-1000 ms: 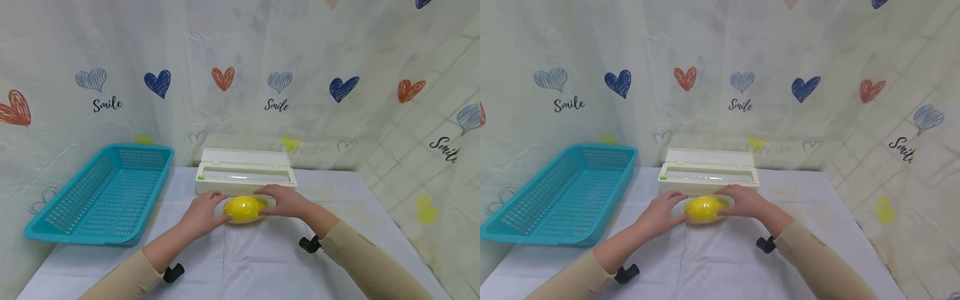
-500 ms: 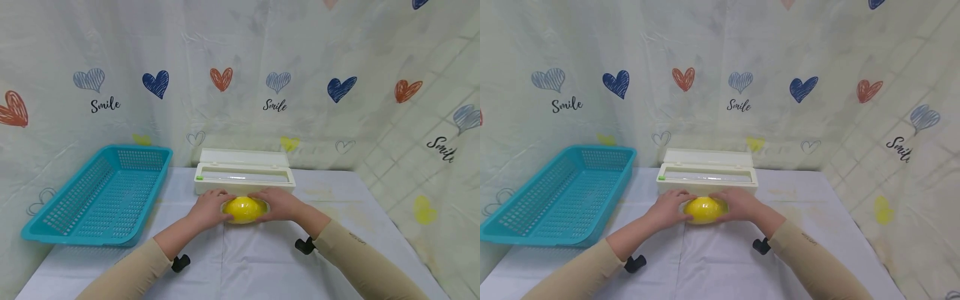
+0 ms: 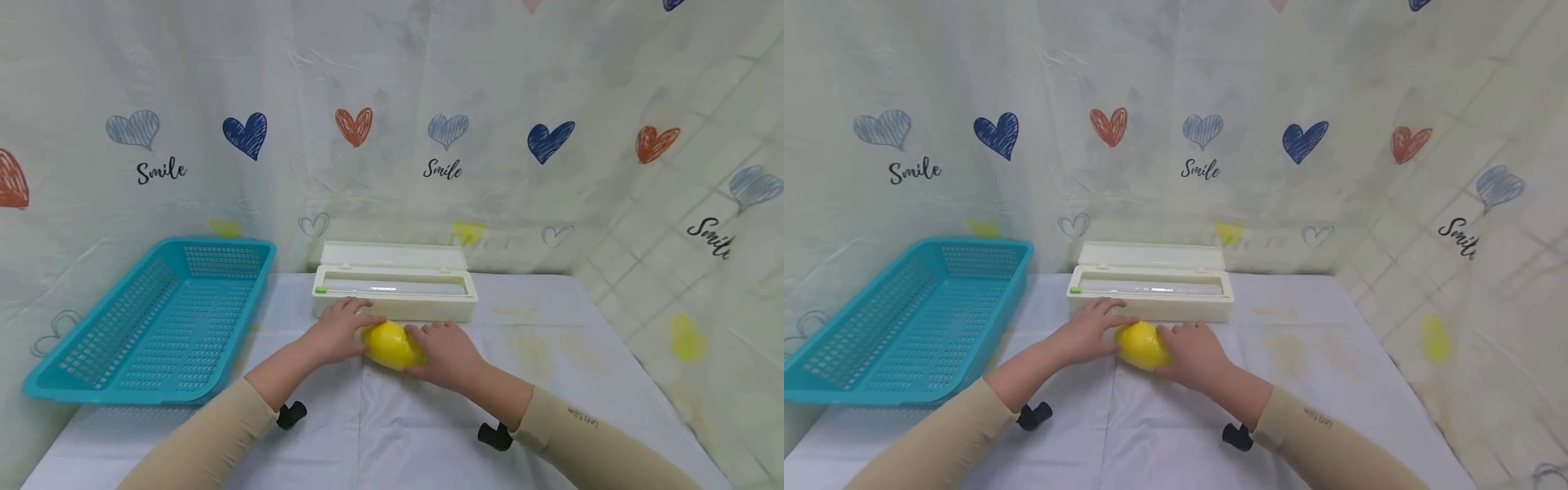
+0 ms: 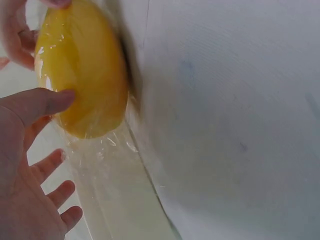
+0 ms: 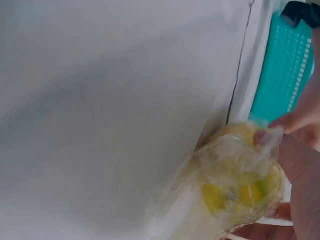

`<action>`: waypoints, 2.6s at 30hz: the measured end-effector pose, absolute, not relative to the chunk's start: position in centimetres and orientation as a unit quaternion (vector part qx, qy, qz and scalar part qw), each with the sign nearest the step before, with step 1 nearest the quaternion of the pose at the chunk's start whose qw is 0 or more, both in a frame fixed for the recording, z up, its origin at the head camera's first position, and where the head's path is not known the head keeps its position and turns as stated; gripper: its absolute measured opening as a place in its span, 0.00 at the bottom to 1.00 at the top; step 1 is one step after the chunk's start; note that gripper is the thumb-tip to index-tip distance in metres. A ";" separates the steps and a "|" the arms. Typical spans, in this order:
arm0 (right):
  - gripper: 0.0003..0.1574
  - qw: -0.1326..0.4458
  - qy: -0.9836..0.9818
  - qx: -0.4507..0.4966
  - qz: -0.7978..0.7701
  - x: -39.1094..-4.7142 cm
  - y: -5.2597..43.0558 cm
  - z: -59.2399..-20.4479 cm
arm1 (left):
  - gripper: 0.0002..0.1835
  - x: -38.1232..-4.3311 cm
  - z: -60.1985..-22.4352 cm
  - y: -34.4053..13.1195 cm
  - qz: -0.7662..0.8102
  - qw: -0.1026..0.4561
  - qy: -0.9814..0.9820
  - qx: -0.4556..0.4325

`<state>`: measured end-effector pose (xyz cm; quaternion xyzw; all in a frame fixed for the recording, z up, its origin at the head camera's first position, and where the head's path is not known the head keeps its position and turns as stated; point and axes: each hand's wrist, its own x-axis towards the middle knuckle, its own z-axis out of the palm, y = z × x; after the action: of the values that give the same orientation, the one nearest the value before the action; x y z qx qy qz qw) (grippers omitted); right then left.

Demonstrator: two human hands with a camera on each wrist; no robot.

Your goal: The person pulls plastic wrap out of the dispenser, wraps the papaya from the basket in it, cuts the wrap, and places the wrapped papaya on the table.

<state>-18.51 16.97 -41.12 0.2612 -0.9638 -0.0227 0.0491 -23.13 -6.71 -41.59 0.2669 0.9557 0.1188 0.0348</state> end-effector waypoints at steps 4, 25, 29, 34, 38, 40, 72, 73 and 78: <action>0.44 0.053 -0.967 0.250 -0.022 -17.5 16.1 -40.8 | 0.30 -23.1 -41.6 -6.8 0.116 0.035 0.957 0.262; 0.34 -0.199 -0.876 0.287 0.333 -24.5 21.7 -39.7 | 0.36 -16.8 -41.5 -7.2 0.251 0.083 0.957 0.115; 0.33 -0.240 -0.867 0.270 0.342 -25.3 21.3 -40.4 | 0.36 -17.2 -42.2 -6.5 0.251 0.102 0.956 0.117; 0.33 -0.275 -0.864 0.251 0.338 -25.3 21.0 -41.0 | 0.37 -17.5 -42.7 -5.9 0.266 0.124 0.949 0.117; 0.33 -0.267 -0.865 0.255 0.340 -24.7 20.5 -41.2 | 0.39 -17.9 -43.0 -6.0 0.296 0.136 0.938 0.121; 0.34 -0.255 -0.867 0.257 0.343 -24.0 20.2 -41.4 | 0.40 -18.1 -43.2 -6.3 0.314 0.146 0.930 0.126; 0.40 -0.068 -0.946 0.196 0.248 -16.3 18.0 -41.5 | 0.39 -17.3 -43.4 -7.9 0.310 0.118 0.914 0.233; 0.39 -0.062 -0.947 0.198 0.244 -16.2 18.1 -41.5 | 0.35 -17.1 -43.3 -8.0 0.294 0.096 0.916 0.256; 0.32 -0.017 -0.941 0.257 0.218 -15.5 18.9 -41.6 | 0.18 -16.1 -42.8 -8.6 0.200 -0.018 0.874 0.442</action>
<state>-15.54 18.87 -41.57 0.2566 -0.9414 0.2183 -0.0174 -16.11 -8.55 -42.82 0.4419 0.8743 0.1999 -0.0183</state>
